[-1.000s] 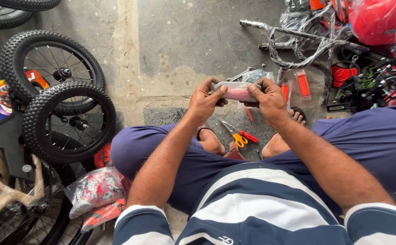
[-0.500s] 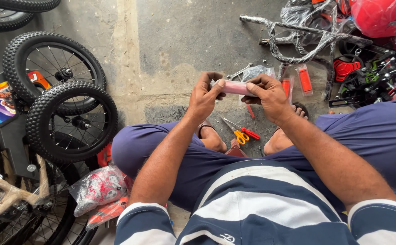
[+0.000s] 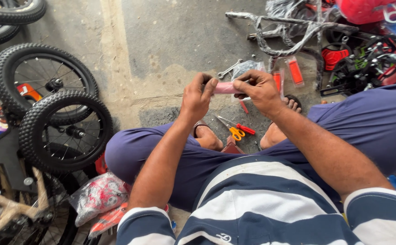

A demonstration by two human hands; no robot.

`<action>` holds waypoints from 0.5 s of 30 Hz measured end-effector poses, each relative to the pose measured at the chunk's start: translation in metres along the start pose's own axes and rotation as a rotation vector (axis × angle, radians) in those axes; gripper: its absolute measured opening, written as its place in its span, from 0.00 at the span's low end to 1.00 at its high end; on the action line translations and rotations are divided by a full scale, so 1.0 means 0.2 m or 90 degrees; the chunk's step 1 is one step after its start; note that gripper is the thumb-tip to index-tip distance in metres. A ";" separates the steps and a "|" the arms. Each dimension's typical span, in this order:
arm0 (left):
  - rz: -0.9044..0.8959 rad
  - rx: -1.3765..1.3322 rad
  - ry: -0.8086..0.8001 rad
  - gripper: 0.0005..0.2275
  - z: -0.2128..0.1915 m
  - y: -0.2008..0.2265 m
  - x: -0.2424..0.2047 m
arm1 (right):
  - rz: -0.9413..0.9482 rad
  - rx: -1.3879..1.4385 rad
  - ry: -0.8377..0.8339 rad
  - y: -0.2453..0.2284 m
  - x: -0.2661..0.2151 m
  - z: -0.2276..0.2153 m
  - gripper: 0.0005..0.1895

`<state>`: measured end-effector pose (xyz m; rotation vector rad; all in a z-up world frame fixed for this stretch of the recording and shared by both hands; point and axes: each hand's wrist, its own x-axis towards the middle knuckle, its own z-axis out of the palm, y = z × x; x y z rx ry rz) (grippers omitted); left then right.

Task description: The person sits on the floor and removes a red plastic part from a clear bag. They then unwrap a bicycle handlebar from plastic packaging, remove a metal clamp from the handlebar, and place the handlebar on the floor.

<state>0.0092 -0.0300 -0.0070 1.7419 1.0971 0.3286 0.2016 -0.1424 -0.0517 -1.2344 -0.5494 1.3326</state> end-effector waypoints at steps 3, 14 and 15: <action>0.448 0.258 0.042 0.19 -0.03 0.06 -0.04 | -0.022 -0.063 -0.017 0.01 -0.01 0.01 0.06; 0.099 0.089 -0.189 0.16 -0.06 0.18 -0.10 | -0.014 -0.177 -0.131 -0.21 -0.08 0.03 0.11; 0.089 0.076 -0.185 0.16 -0.06 0.19 -0.09 | -0.046 -0.276 -0.114 -0.29 -0.08 0.00 0.10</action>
